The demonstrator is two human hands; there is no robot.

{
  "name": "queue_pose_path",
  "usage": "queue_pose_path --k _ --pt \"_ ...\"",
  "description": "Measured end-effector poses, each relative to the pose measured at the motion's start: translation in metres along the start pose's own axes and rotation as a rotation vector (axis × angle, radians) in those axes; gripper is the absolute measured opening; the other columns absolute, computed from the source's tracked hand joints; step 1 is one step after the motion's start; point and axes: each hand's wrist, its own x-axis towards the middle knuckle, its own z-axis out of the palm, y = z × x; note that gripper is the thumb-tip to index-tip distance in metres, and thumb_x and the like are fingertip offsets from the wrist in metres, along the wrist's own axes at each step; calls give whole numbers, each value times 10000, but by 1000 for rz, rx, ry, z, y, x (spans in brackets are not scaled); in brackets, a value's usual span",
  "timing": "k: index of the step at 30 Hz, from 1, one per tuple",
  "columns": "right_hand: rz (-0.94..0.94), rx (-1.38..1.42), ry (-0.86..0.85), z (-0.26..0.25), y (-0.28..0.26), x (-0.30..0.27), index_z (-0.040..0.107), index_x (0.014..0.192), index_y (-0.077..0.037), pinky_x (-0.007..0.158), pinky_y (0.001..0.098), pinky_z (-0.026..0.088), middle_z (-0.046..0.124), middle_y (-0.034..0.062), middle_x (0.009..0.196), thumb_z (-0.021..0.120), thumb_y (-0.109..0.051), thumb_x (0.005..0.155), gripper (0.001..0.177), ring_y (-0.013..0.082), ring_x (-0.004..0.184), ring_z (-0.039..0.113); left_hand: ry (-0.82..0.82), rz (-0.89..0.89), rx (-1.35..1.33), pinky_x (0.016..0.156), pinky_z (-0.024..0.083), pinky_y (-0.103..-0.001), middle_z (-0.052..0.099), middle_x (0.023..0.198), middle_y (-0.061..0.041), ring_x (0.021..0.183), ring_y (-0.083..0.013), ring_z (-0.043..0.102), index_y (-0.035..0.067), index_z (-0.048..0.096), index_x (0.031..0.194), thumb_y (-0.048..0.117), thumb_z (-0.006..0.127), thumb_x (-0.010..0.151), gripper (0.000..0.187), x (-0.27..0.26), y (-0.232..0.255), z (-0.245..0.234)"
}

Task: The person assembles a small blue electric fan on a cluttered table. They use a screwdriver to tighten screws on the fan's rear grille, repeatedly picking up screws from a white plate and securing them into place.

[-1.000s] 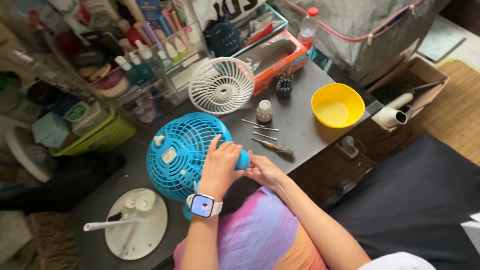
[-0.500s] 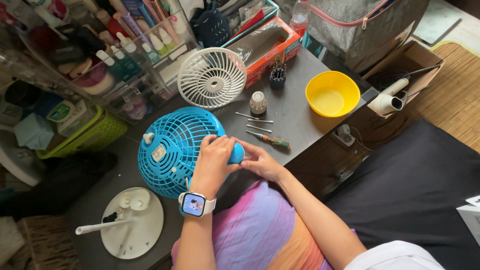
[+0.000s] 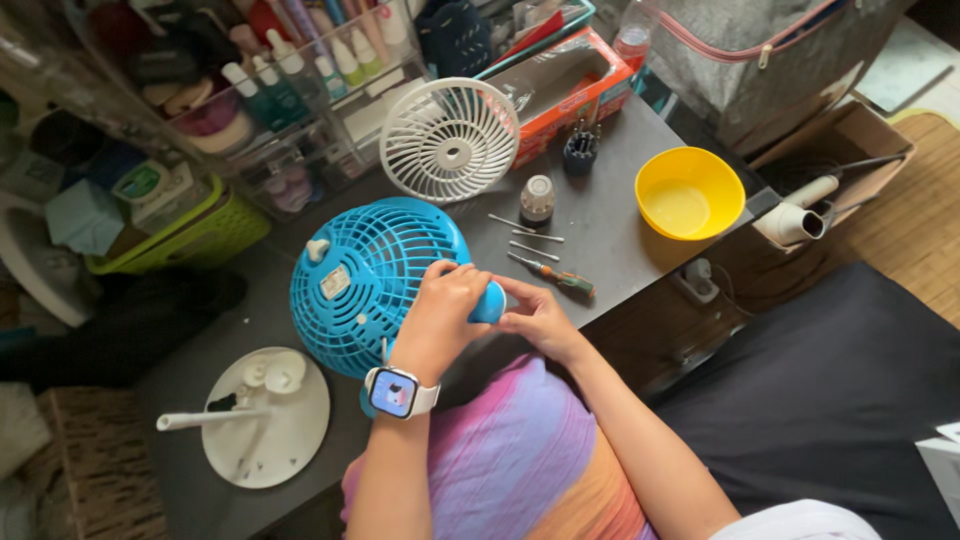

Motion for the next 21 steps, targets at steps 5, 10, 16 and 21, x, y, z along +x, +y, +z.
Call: queue_pose_path --k 5,10,16,21 --pt "-21 -96 -22 5 -17 -4 480 1508 27 919 331 579 627 76 1409 737 3 861 697 145 1024 690 14 5 36 986 447 -430 717 987 -141 1031 -297 671 -3 693 1053 124 883 551 552 -3 -1 13" --pt "-6 -656 155 6 -61 -24 601 1451 -97 888 298 565 724 78 1227 754 -136 888 585 134 1038 698 -132 -50 295 1062 395 -435 720 902 -100 1006 -276 671 64 689 899 193 910 530 449 3 1 36" --pt "-311 -1640 481 -2 -92 -42 736 1101 -93 853 432 505 675 140 1109 869 -239 734 417 349 1021 606 -277 -52 506 1232 208 -469 724 901 -69 1070 -262 648 77 683 999 289 921 545 555 16 9 48" --pt "-180 -1447 493 -8 -96 -40 703 1122 -55 847 364 536 721 94 1039 812 -142 840 315 263 960 680 -101 -64 446 1225 90 -590 689 1183 -123 1321 -317 523 70 697 1071 328 908 525 640 9 21 21"
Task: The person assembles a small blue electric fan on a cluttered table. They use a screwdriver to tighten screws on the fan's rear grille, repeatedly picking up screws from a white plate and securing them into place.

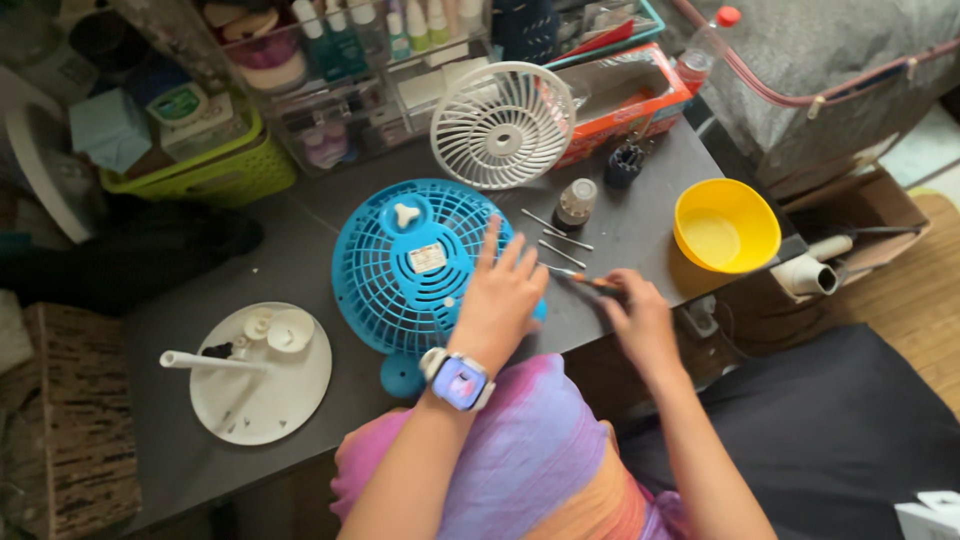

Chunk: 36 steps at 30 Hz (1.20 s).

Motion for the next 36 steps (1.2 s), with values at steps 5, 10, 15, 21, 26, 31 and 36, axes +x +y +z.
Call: queue_pose_path --k 5,10,15,21,26,31,36 --pt "58 622 19 -32 -10 8 642 1203 14 730 280 575 689 99 1117 731 -31 948 274 135 939 691 175 -208 -86 1224 94 -662 499 1518 -166 1456 -363 364 113 706 1135 324 888 622 584 -14 -31 -17" --pt "-142 579 -180 -46 -56 6 571 1280 10 838 291 616 732 79 1129 611 -28 1018 268 169 1011 763 118 -284 -228 1154 94 -734 451 1524 -138 1471 -366 290 159 706 1187 340 909 560 684 -9 -41 -8" --pt "-312 367 -308 -24 -89 16 558 1312 -9 894 305 624 741 80 1098 687 -11 948 387 162 1028 762 115 -297 -262 1172 137 -715 486 1501 -109 1487 -346 293 159 702 1191 339 927 564 689 -11 -44 2" --pt "-375 253 -325 -17 -101 22 565 1314 -31 896 331 618 740 91 1088 709 -31 932 408 192 1023 765 97 -312 -261 1172 139 -707 488 1490 -112 1483 -341 290 156 698 1198 348 930 550 714 -10 -43 2" --pt "-419 115 -322 -15 -104 21 576 1271 -53 797 368 597 734 114 1103 750 -81 899 412 287 999 753 109 -309 -252 1173 135 -708 489 1491 -113 1484 -341 289 158 698 1195 349 924 575 687 -10 -43 2" --pt "-427 100 -356 -17 -104 20 563 1250 -57 789 375 589 733 99 1076 757 -73 883 416 289 981 753 109 -309 -251 1184 125 -698 490 1495 -112 1489 -337 289 157 698 1199 344 916 587 676 -11 -43 1" --pt "-527 116 -439 -23 -100 25 563 1241 -56 827 379 581 739 85 1089 743 -46 860 422 282 988 738 104 -312 -257 1188 116 -697 492 1494 -113 1489 -335 286 161 701 1199 343 914 584 676 -10 -43 0"
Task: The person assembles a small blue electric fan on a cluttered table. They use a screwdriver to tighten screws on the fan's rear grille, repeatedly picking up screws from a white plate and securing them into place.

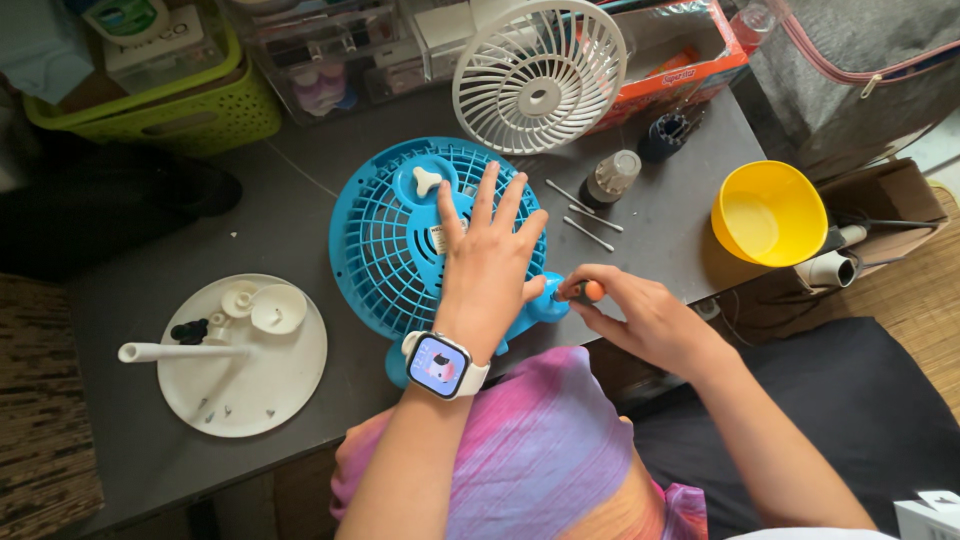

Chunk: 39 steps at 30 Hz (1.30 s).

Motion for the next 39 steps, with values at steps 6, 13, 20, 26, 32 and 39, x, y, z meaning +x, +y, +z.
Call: queue_pose_path --k 6,13,20,26,32,39 --pt "-23 12 -80 -5 2 9 591 1225 -58 823 377 577 743 80 1072 746 -43 848 408 278 960 729 -4 3 -7 1189 102 -695 481 1506 -116 1495 -341 275 157 700 1193 354 914 583 676 0 -1 1" --pt "111 -18 -109 -13 -7 12 662 1126 -70 727 383 574 722 99 911 777 -81 821 326 264 823 722 20 33 -30 1194 77 -705 475 1514 -139 1495 -358 272 132 692 1213 350 897 603 680 -2 -2 -1" --pt "288 -171 165 16 -26 6 604 949 -18 601 384 578 696 123 765 804 -167 842 271 286 712 758 17 221 -354 1220 41 -704 606 1411 -119 1453 -328 436 139 669 1262 173 777 719 556 -8 -8 0" --pt "-25 -158 -157 -22 -31 23 627 1003 -25 770 447 553 693 157 1048 720 -75 803 226 368 945 682 -149 265 -545 1277 95 -594 765 954 -71 1009 -265 713 166 654 1263 91 729 690 583 -10 -1 6" --pt "-230 -251 -441 -51 -37 43 666 1115 -91 792 450 546 646 137 1070 637 -1 760 368 359 1012 664 -131 257 -520 1247 197 -546 749 813 -75 828 -276 713 138 631 1175 191 828 712 506 -6 0 13" --pt "220 -546 -442 -44 -65 29 603 1152 -95 865 423 559 680 72 1015 618 -366 957 334 282 991 696 -46 261 -452 1219 298 -492 712 770 -10 856 -215 706 147 691 944 206 836 715 278 -7 4 23"
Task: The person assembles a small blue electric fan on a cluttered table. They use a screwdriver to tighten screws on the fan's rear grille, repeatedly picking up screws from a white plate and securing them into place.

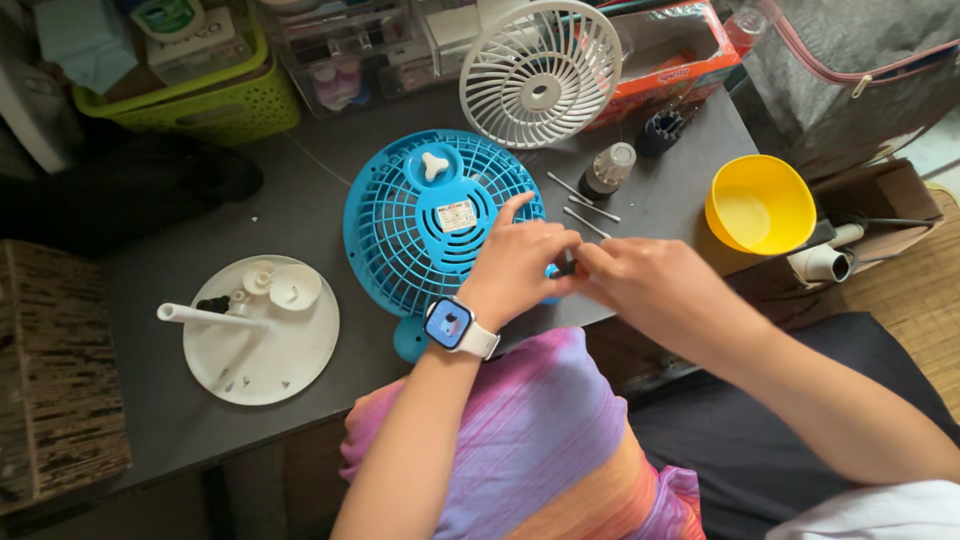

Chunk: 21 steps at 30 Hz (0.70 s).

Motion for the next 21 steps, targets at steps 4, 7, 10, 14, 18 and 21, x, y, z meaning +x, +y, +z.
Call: queue_pose_path --k 4,7,10,14,18,21 --pt "-287 51 117 -1 3 3 622 1121 -27 882 436 531 644 134 1091 602 -90 840 289 314 1057 653 85 96 54 1183 295 -485 689 830 -32 907 -238 681 149 712 952 258 854 638 362 -1 -4 3" --pt "-550 96 175 -11 15 8 675 1107 -19 919 423 514 636 121 1167 619 -5 713 399 326 1096 618 110 172 -14 1178 272 -502 726 888 -18 929 -226 694 166 726 946 255 832 673 306 -3 -10 -1" --pt "-648 243 179 -18 19 9 691 1004 -37 906 405 524 651 101 1155 659 -18 696 310 315 1091 627 -23 61 -17 1211 280 -505 707 756 -22 843 -218 694 175 742 854 286 858 732 202 -3 -12 -2" --pt "-309 271 315 -15 8 2 704 1009 -24 771 404 545 669 96 960 728 -158 835 221 281 894 663 -36 -10 7 1231 294 -488 704 728 -19 823 -215 688 142 711 826 295 861 754 226 -1 -6 -2" --pt "-5 -108 57 -4 -2 2 642 989 -70 807 400 557 678 53 919 607 -363 971 295 247 938 692 -26 -16 120 1216 309 -482 691 751 -49 849 -234 678 97 674 825 272 871 663 309 1 1 0" --pt "-273 29 171 -4 2 1 622 1028 3 814 442 538 646 111 996 609 -145 884 207 313 991 663 195 213 -36 1157 242 -546 730 902 -35 911 -234 682 82 713 1060 243 810 588 508 -3 -2 -4"
